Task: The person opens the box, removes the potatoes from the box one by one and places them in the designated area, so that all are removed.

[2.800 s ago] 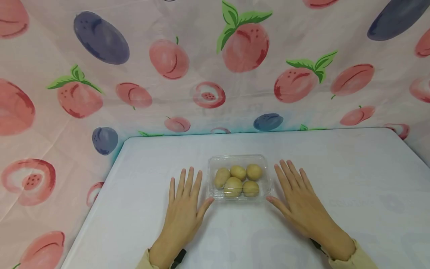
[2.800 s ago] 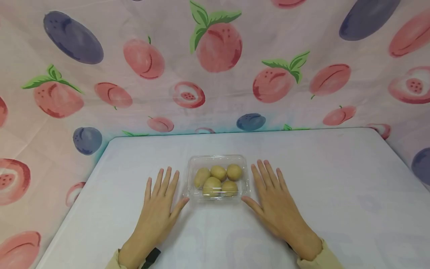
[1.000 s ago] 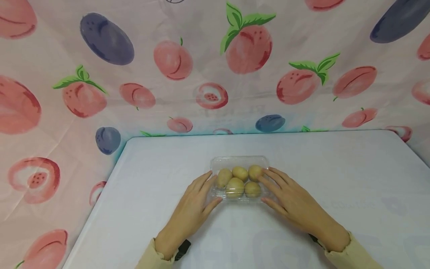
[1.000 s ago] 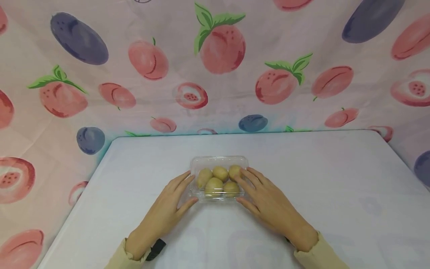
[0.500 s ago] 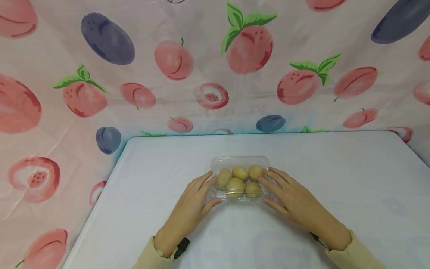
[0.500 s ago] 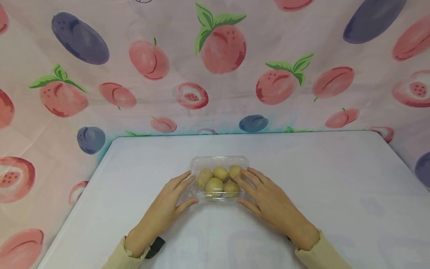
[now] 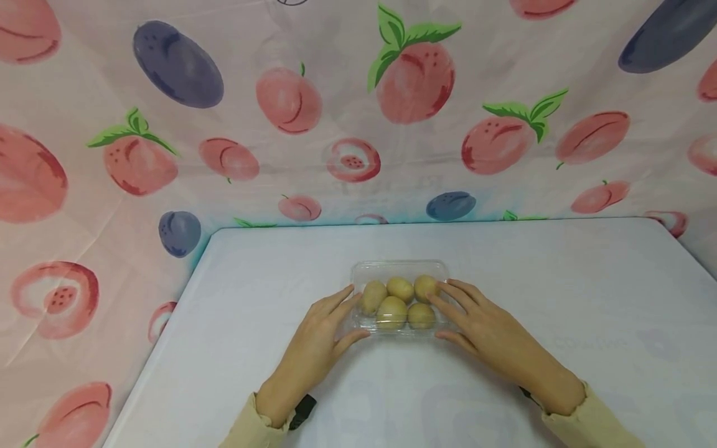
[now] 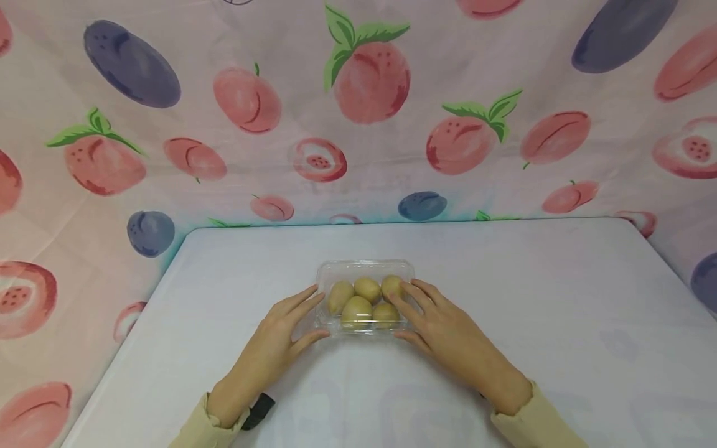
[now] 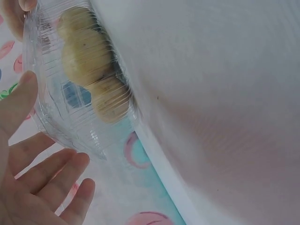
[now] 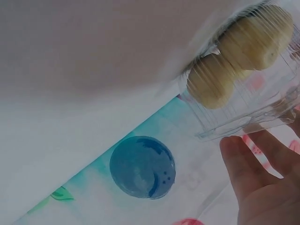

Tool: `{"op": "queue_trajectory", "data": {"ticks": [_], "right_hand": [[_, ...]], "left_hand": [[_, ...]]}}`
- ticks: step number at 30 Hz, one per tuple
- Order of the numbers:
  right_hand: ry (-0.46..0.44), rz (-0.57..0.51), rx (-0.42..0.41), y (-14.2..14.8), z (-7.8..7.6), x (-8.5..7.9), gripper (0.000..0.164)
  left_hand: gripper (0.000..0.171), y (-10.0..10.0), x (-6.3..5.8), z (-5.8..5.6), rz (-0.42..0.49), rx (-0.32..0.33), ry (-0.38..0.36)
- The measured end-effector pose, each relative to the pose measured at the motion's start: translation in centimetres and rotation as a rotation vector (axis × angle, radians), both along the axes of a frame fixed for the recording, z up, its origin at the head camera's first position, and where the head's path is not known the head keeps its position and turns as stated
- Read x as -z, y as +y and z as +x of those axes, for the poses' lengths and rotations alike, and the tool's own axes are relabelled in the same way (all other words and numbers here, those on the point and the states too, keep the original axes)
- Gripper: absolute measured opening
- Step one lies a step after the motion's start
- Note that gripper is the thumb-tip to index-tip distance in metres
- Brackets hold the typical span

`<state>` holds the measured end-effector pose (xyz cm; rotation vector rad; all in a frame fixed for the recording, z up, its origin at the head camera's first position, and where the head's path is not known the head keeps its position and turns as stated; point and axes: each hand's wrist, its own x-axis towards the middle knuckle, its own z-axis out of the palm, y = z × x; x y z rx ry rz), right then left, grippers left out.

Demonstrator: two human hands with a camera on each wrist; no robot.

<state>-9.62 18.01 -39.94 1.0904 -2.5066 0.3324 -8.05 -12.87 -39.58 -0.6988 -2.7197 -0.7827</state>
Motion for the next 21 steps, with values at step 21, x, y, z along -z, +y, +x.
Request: {"op": "queue_trajectory", "data": {"ticks": [21], "right_hand": [[0.242, 0.044, -0.060, -0.20, -0.49, 0.30, 0.063]], "left_hand": [[0.058, -0.03, 0.10, -0.10, -0.036, 0.019, 0.068]]}}
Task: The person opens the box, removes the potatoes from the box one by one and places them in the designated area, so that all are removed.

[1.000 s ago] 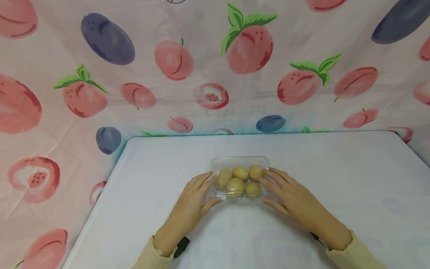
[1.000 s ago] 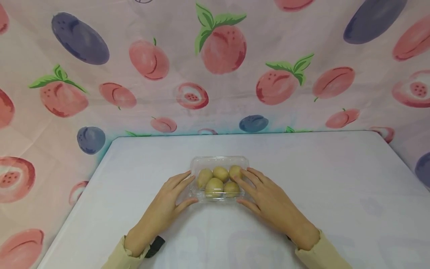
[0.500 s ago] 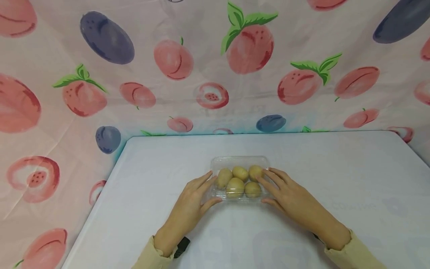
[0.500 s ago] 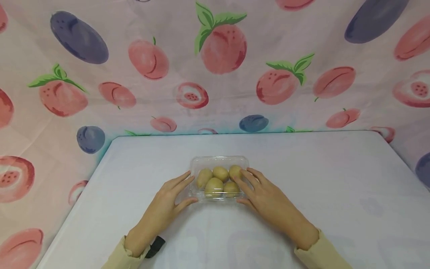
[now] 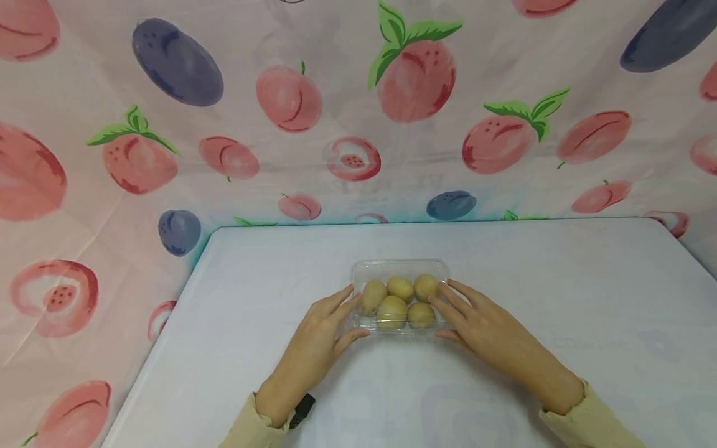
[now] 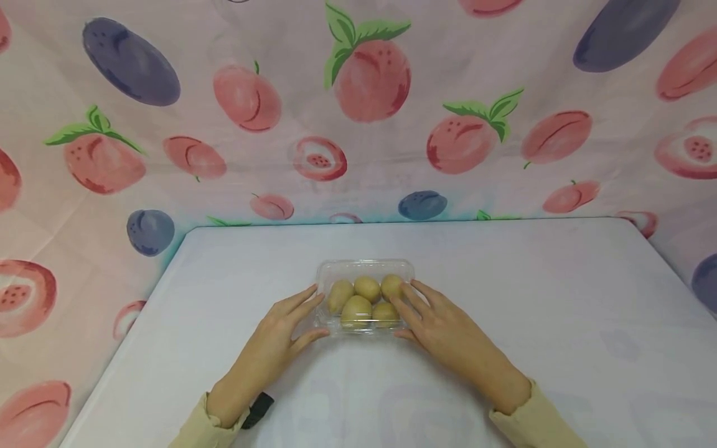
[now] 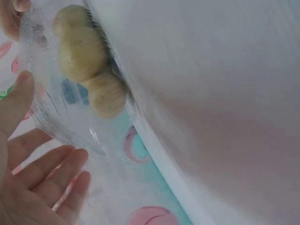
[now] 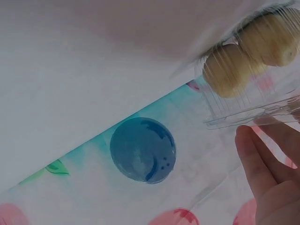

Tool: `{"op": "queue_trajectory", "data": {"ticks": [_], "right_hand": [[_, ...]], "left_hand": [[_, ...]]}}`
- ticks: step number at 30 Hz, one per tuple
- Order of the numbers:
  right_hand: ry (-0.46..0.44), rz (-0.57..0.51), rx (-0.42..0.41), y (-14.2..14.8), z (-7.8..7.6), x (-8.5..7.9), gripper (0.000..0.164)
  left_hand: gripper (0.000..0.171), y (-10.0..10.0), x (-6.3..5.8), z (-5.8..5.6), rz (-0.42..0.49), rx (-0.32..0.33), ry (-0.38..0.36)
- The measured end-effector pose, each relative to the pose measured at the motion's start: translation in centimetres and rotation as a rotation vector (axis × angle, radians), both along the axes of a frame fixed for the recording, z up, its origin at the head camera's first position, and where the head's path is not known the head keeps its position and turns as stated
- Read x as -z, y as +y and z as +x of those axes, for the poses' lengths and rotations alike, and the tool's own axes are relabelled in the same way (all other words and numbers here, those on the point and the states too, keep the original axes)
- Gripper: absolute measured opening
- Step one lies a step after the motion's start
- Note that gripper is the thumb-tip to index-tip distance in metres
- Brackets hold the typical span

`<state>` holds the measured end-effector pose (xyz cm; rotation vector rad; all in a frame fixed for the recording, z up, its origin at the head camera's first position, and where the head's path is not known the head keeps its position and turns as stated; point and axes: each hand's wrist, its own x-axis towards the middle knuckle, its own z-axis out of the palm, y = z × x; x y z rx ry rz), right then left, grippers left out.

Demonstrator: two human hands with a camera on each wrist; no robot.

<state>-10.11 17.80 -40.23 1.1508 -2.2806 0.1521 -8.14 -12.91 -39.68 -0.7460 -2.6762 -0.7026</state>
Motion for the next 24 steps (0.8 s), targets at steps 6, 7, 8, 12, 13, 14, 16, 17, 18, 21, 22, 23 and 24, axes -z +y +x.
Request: {"op": "queue_trajectory", "data": {"ticks": [6, 7, 8, 12, 13, 14, 16, 17, 18, 21, 22, 23, 24], "right_hand": [[0.011, 0.001, -0.001, 0.0, 0.0, 0.1, 0.062], [0.009, -0.001, 0.000, 0.0, 0.0, 0.1, 0.062], [0.007, -0.002, 0.001, 0.0, 0.0, 0.2, 0.061], [-0.002, -0.015, 0.004, 0.0, 0.0, 0.2, 0.061], [-0.003, -0.017, 0.004, 0.0, 0.0, 0.2, 0.061], [-0.005, -0.019, 0.003, 0.1, 0.0, 0.2, 0.060], [-0.009, -0.019, 0.000, 0.1, 0.0, 0.1, 0.060], [-0.007, -0.016, -0.002, 0.1, 0.0, 0.1, 0.060], [-0.004, -0.012, -0.004, 0.1, 0.0, 0.1, 0.060], [-0.002, -0.014, -0.016, 0.1, -0.1, 0.0, 0.060], [-0.001, -0.016, -0.022, 0.2, -0.1, 0.0, 0.060], [-0.001, -0.021, -0.027, 0.2, -0.1, 0.0, 0.060], [0.000, -0.027, -0.034, 0.2, -0.1, 0.0, 0.059]], "left_hand": [[0.059, -0.3, 0.0, -0.3, -0.125, 0.043, 0.125], [0.059, -0.4, 0.0, -0.4, -0.145, 0.051, 0.149], [0.059, -0.4, -0.1, -0.5, -0.163, 0.064, 0.175], [0.055, -0.7, -0.2, -0.8, -0.246, 0.120, 0.277], [0.053, -0.7, -0.3, -0.9, -0.265, 0.134, 0.296], [0.052, -0.8, -0.4, -0.9, -0.282, 0.148, 0.315], [0.050, -0.9, -0.5, -0.9, -0.315, 0.165, 0.344], [0.049, -0.9, -0.6, -0.9, -0.325, 0.170, 0.353], [0.048, -0.9, -0.7, -0.9, -0.334, 0.175, 0.360], [0.047, -1.0, -0.7, -1.0, -0.347, 0.180, 0.369], [0.047, -1.0, -0.7, -1.0, -0.347, 0.180, 0.370], [0.046, -1.1, -0.7, -1.0, -0.346, 0.180, 0.368], [0.046, -1.1, -0.7, -1.0, -0.344, 0.180, 0.367]]}}
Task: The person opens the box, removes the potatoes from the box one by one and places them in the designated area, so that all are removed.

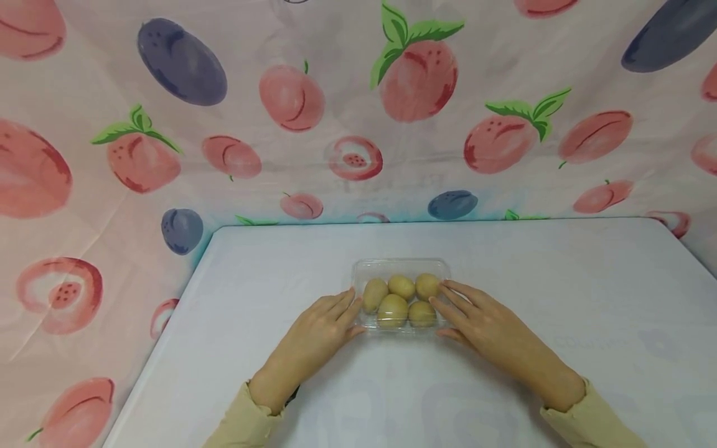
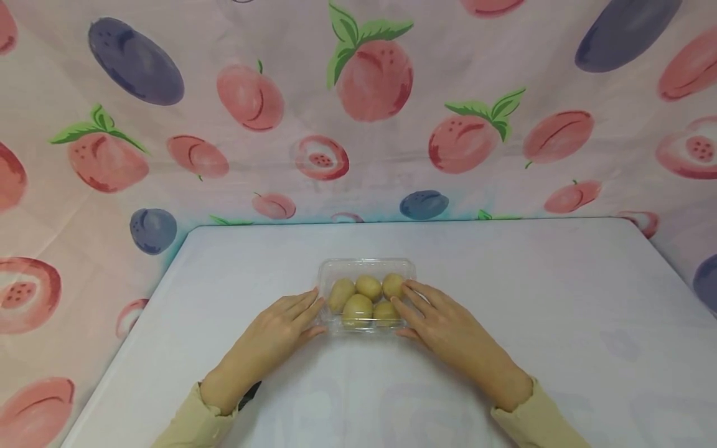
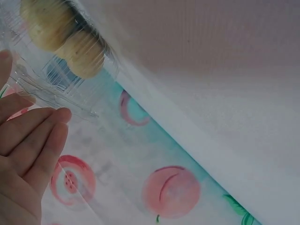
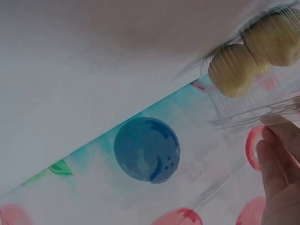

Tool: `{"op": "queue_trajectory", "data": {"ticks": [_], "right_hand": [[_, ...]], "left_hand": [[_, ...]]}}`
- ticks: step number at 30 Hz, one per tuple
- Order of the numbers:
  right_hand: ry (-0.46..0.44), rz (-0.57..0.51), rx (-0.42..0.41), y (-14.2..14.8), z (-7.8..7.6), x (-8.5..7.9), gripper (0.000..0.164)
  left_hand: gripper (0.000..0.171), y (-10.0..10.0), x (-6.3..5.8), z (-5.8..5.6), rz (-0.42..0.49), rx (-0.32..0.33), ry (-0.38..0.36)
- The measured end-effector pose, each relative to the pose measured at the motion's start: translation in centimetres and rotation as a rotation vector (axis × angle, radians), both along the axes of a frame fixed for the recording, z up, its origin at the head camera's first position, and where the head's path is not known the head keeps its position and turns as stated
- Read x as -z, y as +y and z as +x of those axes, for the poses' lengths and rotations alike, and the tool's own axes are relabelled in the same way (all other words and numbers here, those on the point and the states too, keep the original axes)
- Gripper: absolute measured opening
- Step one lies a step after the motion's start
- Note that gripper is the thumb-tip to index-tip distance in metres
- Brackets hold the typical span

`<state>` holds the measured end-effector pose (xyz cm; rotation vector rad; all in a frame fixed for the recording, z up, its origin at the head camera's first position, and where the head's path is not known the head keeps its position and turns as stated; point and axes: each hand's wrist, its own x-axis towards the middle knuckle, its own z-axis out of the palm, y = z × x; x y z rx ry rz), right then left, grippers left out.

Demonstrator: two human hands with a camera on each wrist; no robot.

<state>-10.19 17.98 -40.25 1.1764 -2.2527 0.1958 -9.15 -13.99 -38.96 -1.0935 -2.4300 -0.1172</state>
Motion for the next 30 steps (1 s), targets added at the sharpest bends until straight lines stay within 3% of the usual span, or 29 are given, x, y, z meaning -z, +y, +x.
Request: {"op": "queue_trajectory", "data": {"ticks": [13, 30], "right_hand": [[0.150, 0.033, -0.076, -0.18, -0.02, -0.54, 0.053], [0.092, 0.010, -0.138, -0.04, -0.22, -0.94, 0.047]], "left_hand": [[0.044, -0.28, 0.04, -0.31, 0.069, 0.011, -0.043], [0.043, -0.32, 0.32, -0.26, 0.139, 0.029, -0.062]]}}
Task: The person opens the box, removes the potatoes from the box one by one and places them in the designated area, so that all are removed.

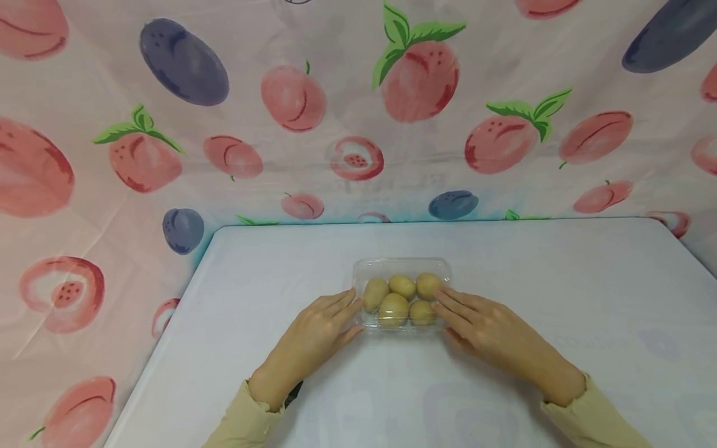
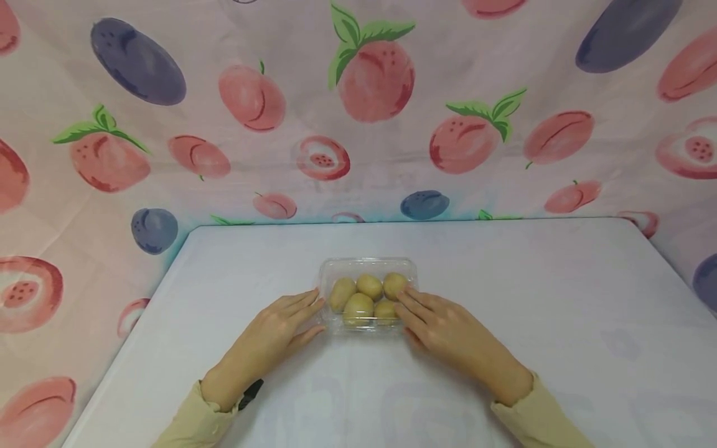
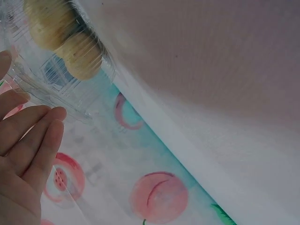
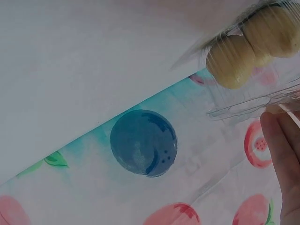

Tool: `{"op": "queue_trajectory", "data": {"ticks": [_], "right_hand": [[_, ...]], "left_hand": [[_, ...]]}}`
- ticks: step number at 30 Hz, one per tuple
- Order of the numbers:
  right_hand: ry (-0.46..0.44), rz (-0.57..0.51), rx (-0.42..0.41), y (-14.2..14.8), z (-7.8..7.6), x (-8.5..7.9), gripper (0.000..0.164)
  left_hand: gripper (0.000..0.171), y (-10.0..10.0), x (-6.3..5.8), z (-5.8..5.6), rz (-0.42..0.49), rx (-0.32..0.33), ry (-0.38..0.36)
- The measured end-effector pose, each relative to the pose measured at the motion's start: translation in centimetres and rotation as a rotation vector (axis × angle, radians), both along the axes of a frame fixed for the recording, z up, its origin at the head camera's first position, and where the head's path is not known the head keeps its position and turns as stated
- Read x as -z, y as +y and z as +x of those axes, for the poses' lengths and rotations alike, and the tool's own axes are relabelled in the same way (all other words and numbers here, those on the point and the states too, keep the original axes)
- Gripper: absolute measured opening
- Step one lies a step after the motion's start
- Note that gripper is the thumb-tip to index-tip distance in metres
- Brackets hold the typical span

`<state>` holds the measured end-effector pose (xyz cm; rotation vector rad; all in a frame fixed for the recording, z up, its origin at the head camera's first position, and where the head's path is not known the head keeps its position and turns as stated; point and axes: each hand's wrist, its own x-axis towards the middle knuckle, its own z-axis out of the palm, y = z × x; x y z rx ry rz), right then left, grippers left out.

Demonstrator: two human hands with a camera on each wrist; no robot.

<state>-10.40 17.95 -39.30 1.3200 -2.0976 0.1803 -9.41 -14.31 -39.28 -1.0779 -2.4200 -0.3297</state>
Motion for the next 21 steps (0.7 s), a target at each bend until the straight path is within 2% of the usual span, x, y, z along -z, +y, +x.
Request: {"op": "queue_trajectory", "data": {"ticks": [4, 8, 12, 21], "right_hand": [[-0.044, -0.003, 0.001, 0.24, 0.10, -0.31, 0.050], [-0.045, 0.040, 0.008, 0.45, 0.27, -0.51, 0.053], [-0.025, 0.087, 0.017, 0.53, 0.33, -0.47, 0.056], [0.046, 0.064, -0.001, -0.11, 0.18, -0.43, 0.053]], "left_hand": [[0.044, -0.04, 0.16, -0.06, -0.008, -0.004, 0.014], [0.044, 0.02, 0.35, -0.03, -0.048, -0.014, 0.046], [0.041, 0.15, 0.38, 0.15, -0.065, -0.021, 0.057], [0.041, 0.14, 0.61, 0.20, -0.046, -0.017, 0.056]]}}
